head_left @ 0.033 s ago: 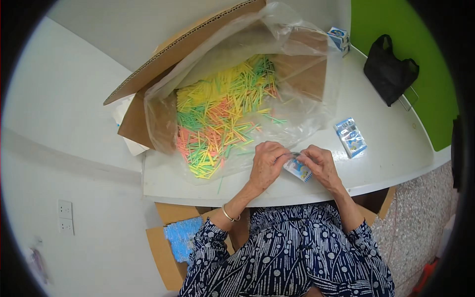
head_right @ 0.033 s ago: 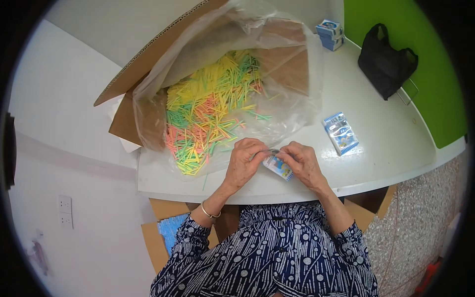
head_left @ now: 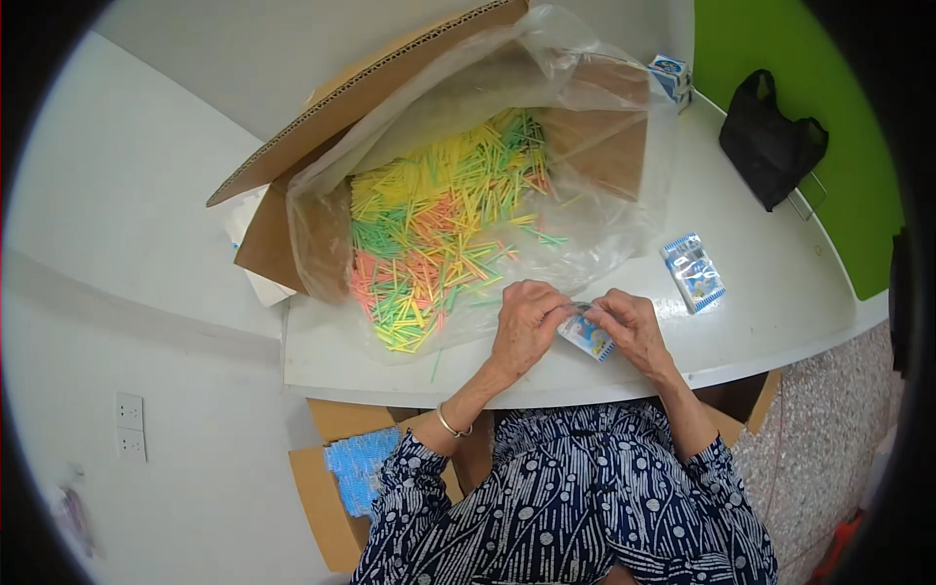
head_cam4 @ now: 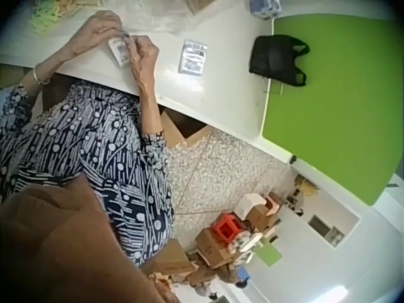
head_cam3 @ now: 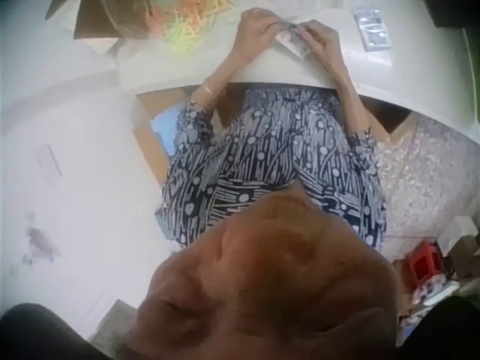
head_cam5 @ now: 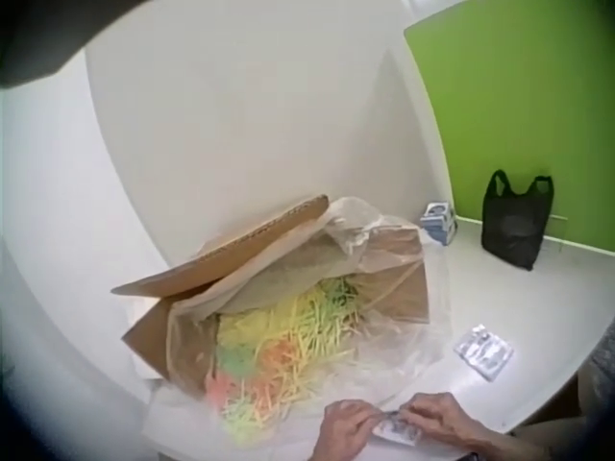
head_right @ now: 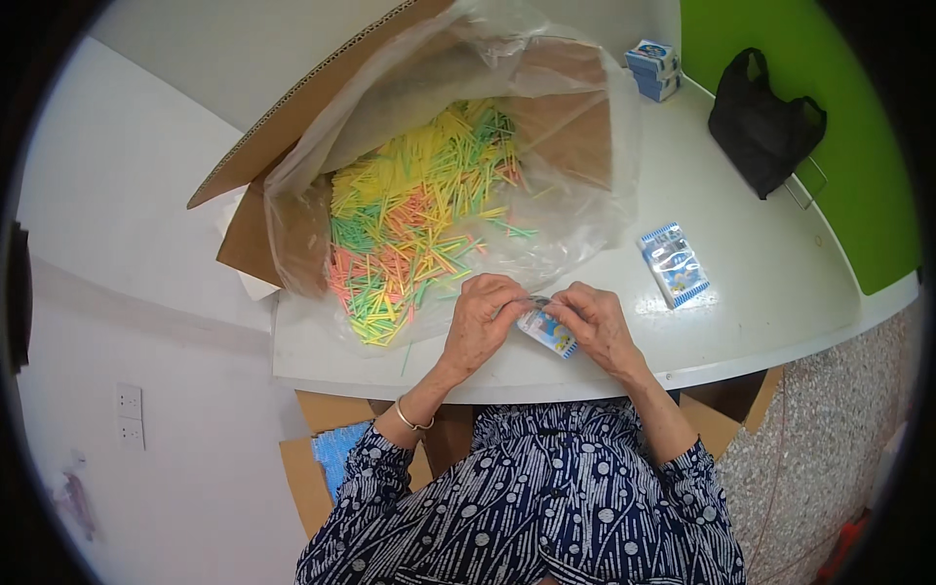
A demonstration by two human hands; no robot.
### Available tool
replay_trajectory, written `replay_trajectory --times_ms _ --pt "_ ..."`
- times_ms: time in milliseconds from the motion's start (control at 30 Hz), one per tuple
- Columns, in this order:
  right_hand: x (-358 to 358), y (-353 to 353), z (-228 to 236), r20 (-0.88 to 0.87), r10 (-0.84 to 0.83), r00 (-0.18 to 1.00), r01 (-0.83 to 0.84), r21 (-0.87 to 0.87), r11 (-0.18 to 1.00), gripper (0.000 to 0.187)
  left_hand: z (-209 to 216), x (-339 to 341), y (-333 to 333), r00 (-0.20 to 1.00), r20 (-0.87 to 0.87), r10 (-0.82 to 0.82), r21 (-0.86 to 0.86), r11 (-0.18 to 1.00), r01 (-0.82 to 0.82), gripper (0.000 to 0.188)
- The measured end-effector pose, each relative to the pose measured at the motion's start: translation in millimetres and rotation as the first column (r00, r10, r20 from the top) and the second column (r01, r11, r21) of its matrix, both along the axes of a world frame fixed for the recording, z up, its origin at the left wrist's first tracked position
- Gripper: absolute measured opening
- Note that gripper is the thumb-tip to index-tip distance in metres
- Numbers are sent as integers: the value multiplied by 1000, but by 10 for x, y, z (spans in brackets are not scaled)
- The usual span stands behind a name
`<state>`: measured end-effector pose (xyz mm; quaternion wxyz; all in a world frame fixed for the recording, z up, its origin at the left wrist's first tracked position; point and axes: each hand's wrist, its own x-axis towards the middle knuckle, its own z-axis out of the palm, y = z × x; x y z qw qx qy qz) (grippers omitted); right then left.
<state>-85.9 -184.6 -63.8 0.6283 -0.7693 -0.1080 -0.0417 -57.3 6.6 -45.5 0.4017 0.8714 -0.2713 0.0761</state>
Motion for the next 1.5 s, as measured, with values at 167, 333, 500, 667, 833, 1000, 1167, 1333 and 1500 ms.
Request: replay_trajectory --times_ms 167,333,500,667,833,1000,1167,1333,1500 --pt "-7 78 28 -72 73 995 -77 -64 995 14 -16 23 141 999 35 -13 73 997 11 12" --pt "21 90 -59 -132 48 990 -43 36 998 18 48 517 554 981 -114 -158 3 987 160 15" --pt "-21 58 -187 -221 25 975 -4 95 996 17 258 1581 1208 876 386 289 187 905 -381 14" --pt "10 98 -196 -252 21 967 20 160 987 18 98 2298 1369 802 464 376 392 725 -566 20" --pt "22 25 -219 -251 -1 968 27 102 994 19 -90 2666 1030 556 769 317 323 557 -765 41" --pt "32 88 -221 -225 54 973 -30 108 994 21 -221 3008 1119 915 -338 221 -939 -13 -343 45" --pt "32 21 -211 -230 17 973 0 75 997 21 -208 2990 702 949 -261 -179 -818 -482 -316 47" --pt "33 103 -147 -218 50 975 -28 107 994 20 -434 3272 1271 950 -121 -287 -831 -494 -255 41" --pt "29 70 -158 -184 62 981 -44 98 994 21 -956 3587 1840 736 218 -641 -791 -558 -252 61"
